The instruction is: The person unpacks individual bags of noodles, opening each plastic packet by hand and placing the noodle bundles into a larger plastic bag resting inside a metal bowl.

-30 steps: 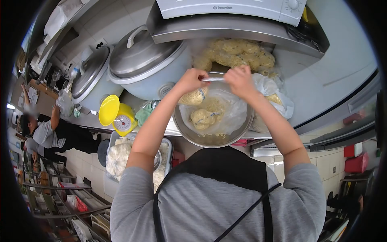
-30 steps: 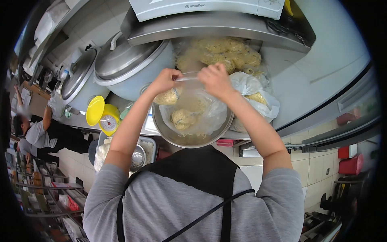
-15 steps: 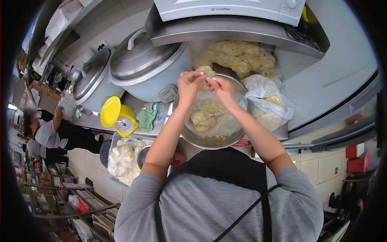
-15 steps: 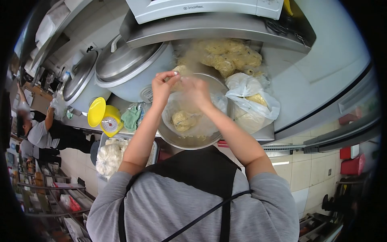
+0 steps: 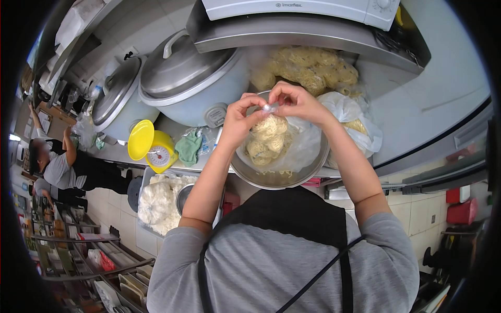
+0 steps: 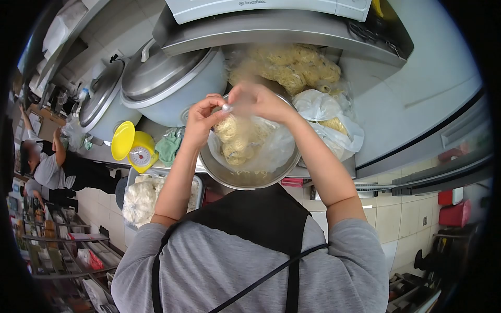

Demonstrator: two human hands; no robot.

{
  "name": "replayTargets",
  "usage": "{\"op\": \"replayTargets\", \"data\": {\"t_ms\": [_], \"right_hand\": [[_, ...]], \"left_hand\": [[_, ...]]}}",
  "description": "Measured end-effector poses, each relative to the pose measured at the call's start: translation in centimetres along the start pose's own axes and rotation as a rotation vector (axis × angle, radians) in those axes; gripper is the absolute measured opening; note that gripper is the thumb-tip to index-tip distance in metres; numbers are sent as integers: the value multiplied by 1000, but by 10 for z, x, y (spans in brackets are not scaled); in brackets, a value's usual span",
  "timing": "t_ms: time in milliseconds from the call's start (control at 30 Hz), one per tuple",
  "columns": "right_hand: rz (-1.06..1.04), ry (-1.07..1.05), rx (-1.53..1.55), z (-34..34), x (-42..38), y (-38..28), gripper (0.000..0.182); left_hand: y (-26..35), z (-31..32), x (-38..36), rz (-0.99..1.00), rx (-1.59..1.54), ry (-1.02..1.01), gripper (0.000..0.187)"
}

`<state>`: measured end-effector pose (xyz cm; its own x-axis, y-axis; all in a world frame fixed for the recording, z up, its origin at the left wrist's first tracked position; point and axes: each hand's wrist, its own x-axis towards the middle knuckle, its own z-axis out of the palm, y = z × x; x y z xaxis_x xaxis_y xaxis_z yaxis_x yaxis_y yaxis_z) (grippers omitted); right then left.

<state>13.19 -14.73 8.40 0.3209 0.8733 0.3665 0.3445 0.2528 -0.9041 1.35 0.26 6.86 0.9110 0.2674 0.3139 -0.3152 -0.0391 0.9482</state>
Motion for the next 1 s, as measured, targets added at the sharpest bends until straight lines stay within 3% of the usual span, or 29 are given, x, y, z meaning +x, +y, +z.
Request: {"op": "replayTargets", "data": {"t_ms": [100, 267, 333, 400, 467, 533, 567, 633, 700, 800, 900, 933, 967, 1000], "right_hand": [[-34, 30, 54, 9, -4, -1, 14], [-69, 232, -160, 32, -13, 19, 15], [-160, 369, -361, 42, -15, 26, 16], [-156, 323, -390, 36, -18, 21, 14], [-152, 277, -419, 34, -17, 20, 13], [34, 441, 39, 36, -12, 23, 10], [36, 442, 39, 33, -13, 28, 10], [219, 294, 120, 24, -16, 43, 9], [219, 301, 88, 20, -17, 54, 8], [240, 272, -24, 22, -21, 70, 9], [278, 130, -208, 25, -19, 86, 15], [430, 12, -236, 23, -15, 89, 11], [579, -106, -265, 21, -10, 93, 8], [574, -109, -268, 18, -1, 106, 8]], "left_hand": [[-3, 1, 0, 88, 96, -56, 11], [-16, 11, -3, 248, 512, 176, 7], [-24, 14, -3, 206, 451, 234, 7], [-28, 13, -3, 161, 391, 289, 7], [-30, 9, -2, -99, 144, 256, 8], [-30, 9, -2, -123, 68, 235, 9], [-31, 9, -1, -145, -7, 214, 9], [-36, 6, 2, -184, -81, 118, 9], [-47, 4, 1, -223, -155, 24, 11], [-80, 6, -3, -134, 410, -269, 22], [-111, 13, -13, -211, 514, -184, 18], [-129, 10, -17, -211, 514, -180, 18], [-150, 5, -20, -186, 619, -267, 21], [-159, 2, -21, -159, 723, -354, 26]]}}
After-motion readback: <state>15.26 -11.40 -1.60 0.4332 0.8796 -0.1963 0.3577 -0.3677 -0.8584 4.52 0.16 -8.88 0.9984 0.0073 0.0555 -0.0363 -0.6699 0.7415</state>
